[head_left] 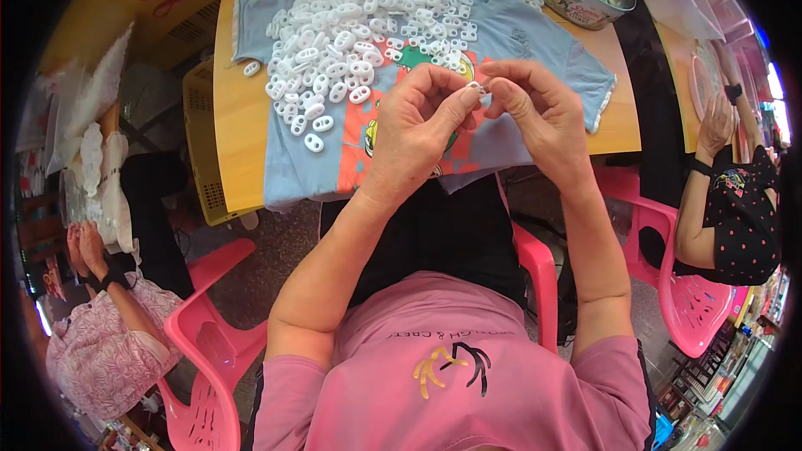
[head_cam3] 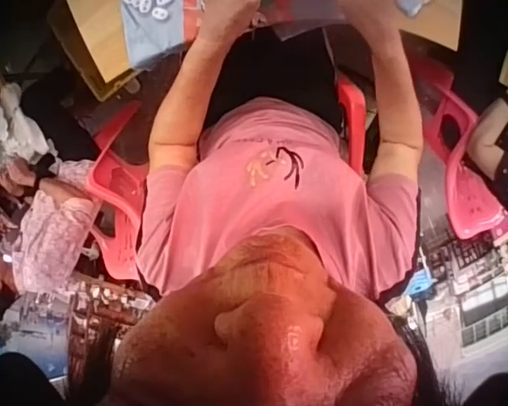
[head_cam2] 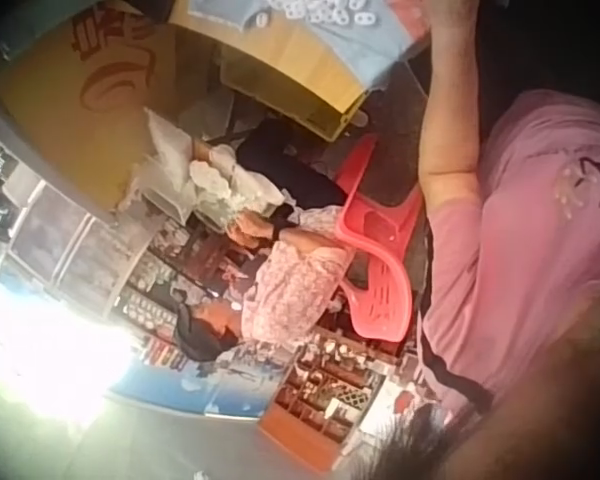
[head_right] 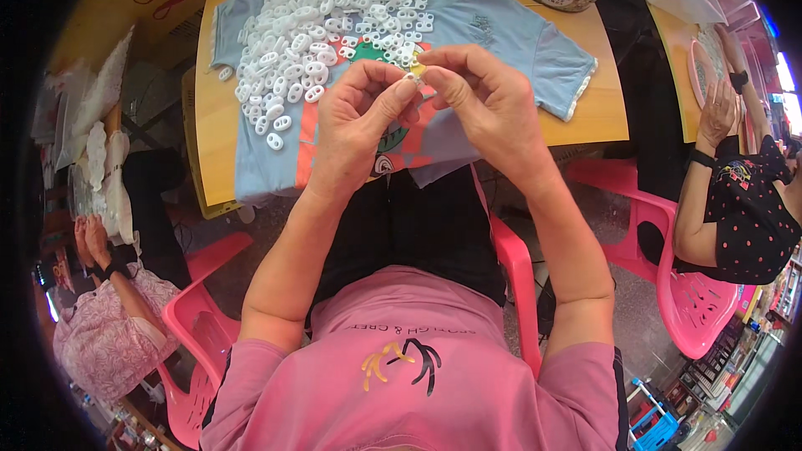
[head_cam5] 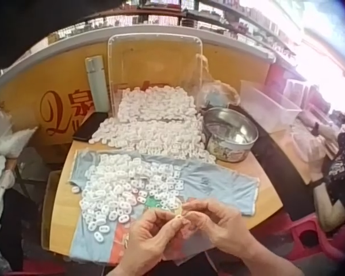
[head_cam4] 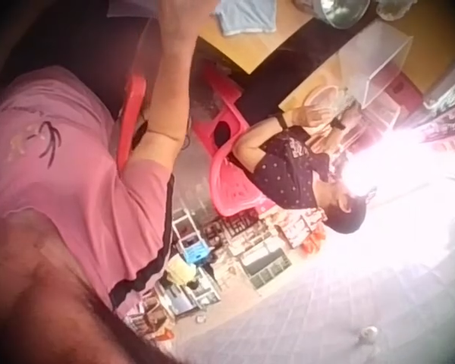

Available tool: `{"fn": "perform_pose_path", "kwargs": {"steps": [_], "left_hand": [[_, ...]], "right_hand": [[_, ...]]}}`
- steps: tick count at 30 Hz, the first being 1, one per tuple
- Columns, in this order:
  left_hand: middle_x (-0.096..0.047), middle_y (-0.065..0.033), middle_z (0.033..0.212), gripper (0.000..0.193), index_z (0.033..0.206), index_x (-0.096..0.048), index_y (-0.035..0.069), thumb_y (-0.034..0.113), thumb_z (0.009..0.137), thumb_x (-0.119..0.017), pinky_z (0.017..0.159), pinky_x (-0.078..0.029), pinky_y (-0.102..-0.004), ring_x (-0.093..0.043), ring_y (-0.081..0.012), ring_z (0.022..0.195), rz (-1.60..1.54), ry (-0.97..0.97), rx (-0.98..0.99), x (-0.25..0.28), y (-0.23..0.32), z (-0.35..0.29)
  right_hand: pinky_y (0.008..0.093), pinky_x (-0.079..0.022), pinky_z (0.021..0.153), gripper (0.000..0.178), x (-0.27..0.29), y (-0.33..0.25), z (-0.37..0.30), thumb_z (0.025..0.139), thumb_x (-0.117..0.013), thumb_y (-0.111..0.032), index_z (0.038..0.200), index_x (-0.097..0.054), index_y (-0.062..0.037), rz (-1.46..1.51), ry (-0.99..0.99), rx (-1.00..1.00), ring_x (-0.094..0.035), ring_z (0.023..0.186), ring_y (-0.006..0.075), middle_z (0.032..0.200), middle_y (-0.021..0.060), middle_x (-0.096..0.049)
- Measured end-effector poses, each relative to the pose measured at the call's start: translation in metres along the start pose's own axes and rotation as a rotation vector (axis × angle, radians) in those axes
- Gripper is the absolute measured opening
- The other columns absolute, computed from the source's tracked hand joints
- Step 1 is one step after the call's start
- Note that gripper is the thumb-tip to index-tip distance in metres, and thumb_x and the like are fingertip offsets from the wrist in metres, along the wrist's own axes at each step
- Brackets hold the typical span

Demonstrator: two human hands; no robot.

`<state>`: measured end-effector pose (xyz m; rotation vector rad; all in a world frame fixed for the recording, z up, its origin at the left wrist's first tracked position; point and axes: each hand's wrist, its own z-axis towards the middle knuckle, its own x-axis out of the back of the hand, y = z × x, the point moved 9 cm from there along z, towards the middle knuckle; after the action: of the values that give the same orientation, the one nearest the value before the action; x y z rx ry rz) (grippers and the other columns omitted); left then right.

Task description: Connecting small white plastic link components together by hand on a workbench.

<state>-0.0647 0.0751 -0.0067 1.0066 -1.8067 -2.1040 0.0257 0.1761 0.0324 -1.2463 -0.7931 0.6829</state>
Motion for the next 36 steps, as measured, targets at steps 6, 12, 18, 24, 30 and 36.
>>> {"fn": "perform_pose_path", "kwargs": {"steps": [6, 12, 18, 24, 30, 36], "left_hand": [[-0.066, -0.0054, 0.08, 0.014, 0.095, -0.059, 0.0, 0.012, 0.092, -0.064, 0.065, -0.052, -0.0228, -0.062, -0.0085, 0.071, -0.01, -0.008, -0.001, -0.001, 0.001, 0.0], [-0.066, -0.0051, 0.081, 0.014, 0.095, -0.059, 0.0, 0.012, 0.092, -0.065, 0.065, -0.051, -0.0229, -0.061, -0.008, 0.071, -0.041, -0.026, 0.015, -0.001, -0.002, 0.001], [-0.066, -0.0049, 0.082, 0.014, 0.095, -0.059, -0.001, 0.012, 0.092, -0.065, 0.066, -0.051, -0.0229, -0.061, -0.0081, 0.073, -0.036, -0.028, 0.014, -0.002, 0.0, -0.001], [-0.066, -0.0047, 0.083, 0.013, 0.096, -0.059, -0.001, 0.011, 0.092, -0.065, 0.066, -0.051, -0.0222, -0.061, -0.0079, 0.073, -0.041, -0.041, 0.081, -0.003, -0.003, -0.002], [-0.067, -0.0045, 0.083, 0.011, 0.095, -0.06, 0.0, 0.009, 0.091, -0.065, 0.064, -0.05, -0.0208, -0.061, -0.0071, 0.072, -0.05, -0.02, 0.055, -0.002, -0.004, -0.003], [-0.067, -0.0044, 0.083, 0.011, 0.096, -0.059, -0.001, 0.008, 0.091, -0.064, 0.064, -0.05, -0.0207, -0.062, -0.0074, 0.073, 0.022, 0.019, -0.001, 0.002, -0.001, 0.0]], "right_hand": [[0.0281, -0.048, 0.067, 0.011, -0.004, -0.044, 0.005, 0.088, -0.065, -0.004, 0.095, -0.06, 0.0024, -0.582, -0.143, 0.503, -0.059, 0.074, 0.0188, 0.088, 0.0095, -0.061], [0.0319, -0.047, 0.065, 0.011, -0.01, -0.043, 0.002, 0.087, -0.065, -0.002, 0.091, -0.055, 0.0016, -0.635, -0.09, 0.551, -0.057, 0.073, 0.0245, 0.085, 0.0122, -0.058], [0.0323, -0.046, 0.063, 0.011, -0.01, -0.045, 0.0, 0.087, -0.065, 0.0, 0.09, -0.054, 0.0013, -0.576, -0.08, 0.572, -0.056, 0.071, 0.025, 0.082, 0.0118, -0.057], [0.032, -0.044, 0.06, 0.01, -0.011, -0.04, -0.001, 0.086, -0.065, 0.001, 0.086, -0.054, 0.0018, -0.507, -0.022, 0.535, -0.054, 0.068, 0.0229, 0.078, 0.0095, -0.056], [0.033, -0.046, 0.056, 0.007, -0.015, -0.037, 0.001, 0.085, -0.063, 0.003, 0.084, -0.057, 0.0015, -0.46, 0.022, 0.483, -0.057, 0.063, 0.0251, 0.074, 0.0112, -0.056], [0.0261, -0.043, 0.057, 0.009, -0.013, -0.027, 0.002, 0.09, -0.063, -0.003, 0.085, -0.057, 0.0008, -0.404, 0.082, 0.381, -0.053, 0.063, 0.0119, 0.075, 0.0053, -0.056]]}}
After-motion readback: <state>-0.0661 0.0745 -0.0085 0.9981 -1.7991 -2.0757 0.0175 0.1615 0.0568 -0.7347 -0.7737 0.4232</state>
